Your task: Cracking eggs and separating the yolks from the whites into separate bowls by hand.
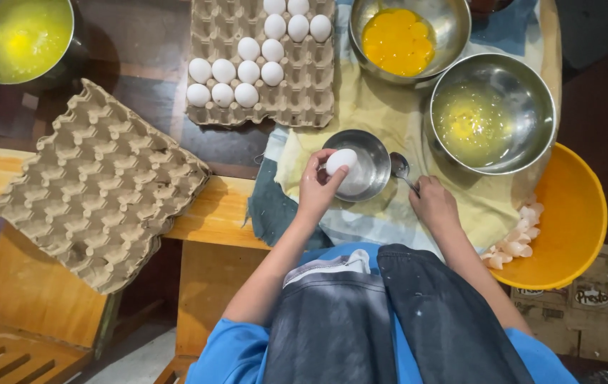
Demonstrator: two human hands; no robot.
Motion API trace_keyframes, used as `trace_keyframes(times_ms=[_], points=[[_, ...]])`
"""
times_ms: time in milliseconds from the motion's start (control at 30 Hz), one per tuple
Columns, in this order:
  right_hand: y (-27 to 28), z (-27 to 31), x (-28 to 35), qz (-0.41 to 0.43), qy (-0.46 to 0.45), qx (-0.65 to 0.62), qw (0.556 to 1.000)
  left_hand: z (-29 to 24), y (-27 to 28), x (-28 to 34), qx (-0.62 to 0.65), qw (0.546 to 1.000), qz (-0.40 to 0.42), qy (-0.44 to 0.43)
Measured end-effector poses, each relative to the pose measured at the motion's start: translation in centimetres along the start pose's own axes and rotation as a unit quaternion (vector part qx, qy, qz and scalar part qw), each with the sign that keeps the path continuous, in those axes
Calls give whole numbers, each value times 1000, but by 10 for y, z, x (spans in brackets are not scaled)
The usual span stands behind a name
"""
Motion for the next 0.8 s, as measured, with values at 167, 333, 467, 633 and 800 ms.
trace_keyframes(times_ms=[167, 333, 467, 633, 800], points=[[41, 26, 6, 37, -45, -51, 997, 5, 2, -3, -23, 1000, 8, -1], [34, 14, 8, 58, -61, -64, 994, -6, -3, 1, -20, 1000, 19, -11], [32, 20, 15, 58, -57, -100, 992, -9, -8, 4, -27, 999, 30, -4], [69, 50, 21, 26, -22, -133, 991, -11, -10, 0, -1, 999, 41, -4], [99, 71, 20, -42, 6, -135, 990, -19, -13, 1, 7, 999, 50, -5]])
Point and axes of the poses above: each hand's wrist, its own x-axis away from the middle knuckle, its own y-axis out of the back of the hand, z = x × y, the point moved 9 cm from there along -x, towards the middle knuckle, and after that the axes turned 13 degrees about y, right-handed, at the moved point
